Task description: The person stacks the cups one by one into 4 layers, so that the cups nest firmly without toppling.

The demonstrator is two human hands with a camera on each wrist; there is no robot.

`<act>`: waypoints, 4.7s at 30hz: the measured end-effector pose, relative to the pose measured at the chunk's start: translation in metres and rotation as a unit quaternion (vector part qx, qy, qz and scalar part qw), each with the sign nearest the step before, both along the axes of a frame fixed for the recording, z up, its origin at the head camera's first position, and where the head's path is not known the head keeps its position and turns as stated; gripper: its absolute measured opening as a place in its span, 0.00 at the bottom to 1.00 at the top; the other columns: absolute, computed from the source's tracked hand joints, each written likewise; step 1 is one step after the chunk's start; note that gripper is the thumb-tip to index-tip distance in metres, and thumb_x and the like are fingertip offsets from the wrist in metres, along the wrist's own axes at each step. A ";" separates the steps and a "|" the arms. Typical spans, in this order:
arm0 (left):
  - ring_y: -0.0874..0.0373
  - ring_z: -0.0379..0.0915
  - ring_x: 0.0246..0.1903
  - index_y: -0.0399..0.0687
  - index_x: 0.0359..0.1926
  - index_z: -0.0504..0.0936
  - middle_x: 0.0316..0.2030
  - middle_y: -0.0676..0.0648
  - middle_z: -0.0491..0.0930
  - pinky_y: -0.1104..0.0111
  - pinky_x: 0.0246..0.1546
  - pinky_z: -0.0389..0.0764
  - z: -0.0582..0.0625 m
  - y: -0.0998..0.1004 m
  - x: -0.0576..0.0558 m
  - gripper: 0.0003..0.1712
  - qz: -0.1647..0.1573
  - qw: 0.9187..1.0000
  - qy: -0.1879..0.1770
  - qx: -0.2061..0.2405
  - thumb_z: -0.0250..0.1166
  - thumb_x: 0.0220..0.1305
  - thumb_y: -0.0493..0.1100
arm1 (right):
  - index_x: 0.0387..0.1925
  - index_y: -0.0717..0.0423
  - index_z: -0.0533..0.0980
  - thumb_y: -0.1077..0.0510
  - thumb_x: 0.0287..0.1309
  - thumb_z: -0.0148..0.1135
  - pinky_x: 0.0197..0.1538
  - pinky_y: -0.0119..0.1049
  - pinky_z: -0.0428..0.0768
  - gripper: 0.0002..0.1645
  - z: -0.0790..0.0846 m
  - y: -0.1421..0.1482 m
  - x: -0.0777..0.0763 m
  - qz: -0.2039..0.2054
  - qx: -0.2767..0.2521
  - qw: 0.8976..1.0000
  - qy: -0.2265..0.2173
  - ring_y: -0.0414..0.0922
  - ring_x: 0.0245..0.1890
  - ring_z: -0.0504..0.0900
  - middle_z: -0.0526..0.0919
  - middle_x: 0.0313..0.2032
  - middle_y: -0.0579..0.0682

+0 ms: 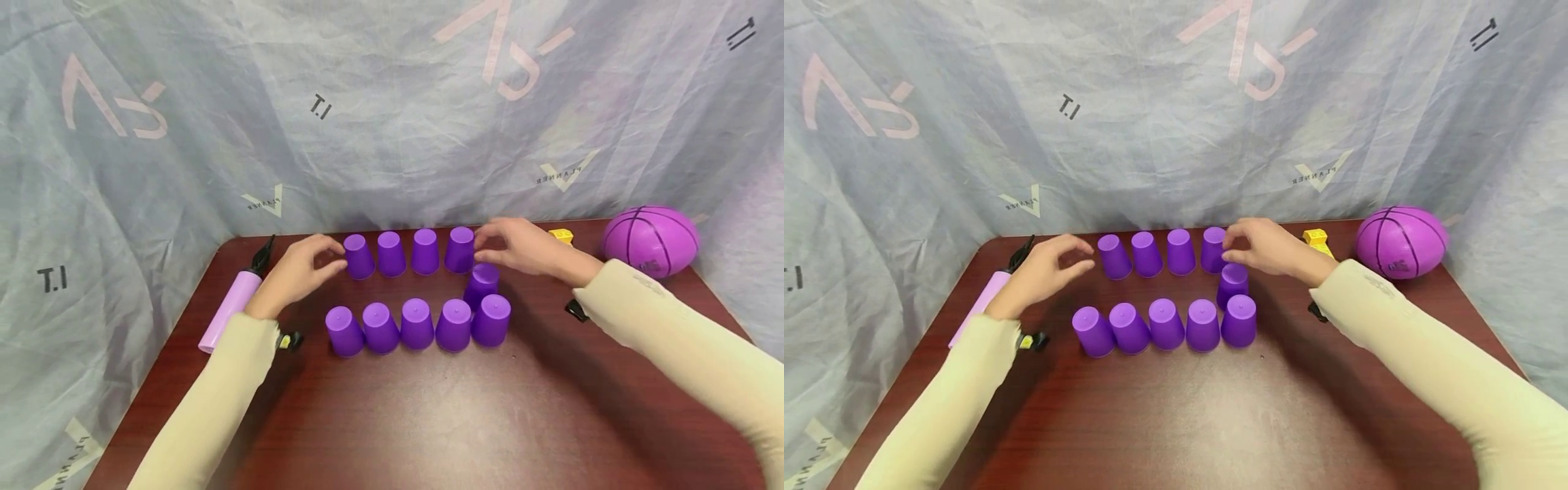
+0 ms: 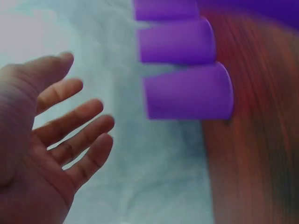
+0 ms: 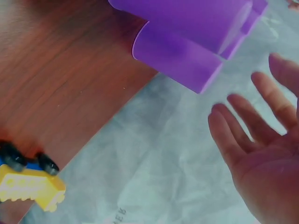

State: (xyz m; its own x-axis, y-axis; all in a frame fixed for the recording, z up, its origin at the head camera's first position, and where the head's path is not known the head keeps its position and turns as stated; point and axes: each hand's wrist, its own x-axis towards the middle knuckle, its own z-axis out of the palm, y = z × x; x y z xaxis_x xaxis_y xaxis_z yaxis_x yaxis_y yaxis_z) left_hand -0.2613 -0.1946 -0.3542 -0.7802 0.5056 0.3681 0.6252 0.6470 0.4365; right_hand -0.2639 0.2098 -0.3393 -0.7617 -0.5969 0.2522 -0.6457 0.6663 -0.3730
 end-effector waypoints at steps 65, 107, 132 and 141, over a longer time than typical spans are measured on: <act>0.57 0.73 0.41 0.41 0.43 0.81 0.42 0.48 0.79 0.65 0.42 0.75 0.026 0.031 -0.009 0.17 0.000 0.984 0.148 0.096 0.72 0.55 0.45 | 0.38 0.51 0.83 0.53 0.47 0.74 0.32 0.33 0.75 0.14 0.024 -0.013 -0.010 -0.015 -0.157 0.976 0.151 0.40 0.30 0.78 0.82 0.39 0.42; 0.53 0.69 0.51 0.45 0.49 0.79 0.47 0.48 0.76 0.64 0.54 0.67 0.026 0.043 -0.048 0.15 0.076 0.988 0.121 0.061 0.58 0.66 0.45 | 0.42 0.55 0.81 0.53 0.49 0.72 0.54 0.43 0.68 0.19 0.023 -0.079 0.002 0.080 -0.065 0.987 0.122 0.48 0.49 0.71 0.79 0.45 0.49; 0.56 0.72 0.43 0.44 0.47 0.75 0.45 0.47 0.72 0.62 0.41 0.76 0.017 0.043 -0.049 0.15 0.057 0.994 0.046 0.084 0.64 0.62 0.45 | 0.38 0.51 0.78 0.52 0.51 0.70 0.39 0.32 0.73 0.13 -0.018 -0.100 0.049 0.184 0.056 0.981 0.016 0.40 0.37 0.70 0.77 0.37 0.41; 0.56 0.70 0.42 0.44 0.45 0.76 0.44 0.48 0.72 0.66 0.38 0.73 0.018 0.042 -0.050 0.13 0.058 0.994 0.054 0.074 0.64 0.62 0.45 | 0.35 0.52 0.79 0.54 0.49 0.69 0.41 0.36 0.72 0.11 0.017 -0.092 0.025 0.150 -0.048 0.982 0.106 0.42 0.37 0.72 0.76 0.34 0.44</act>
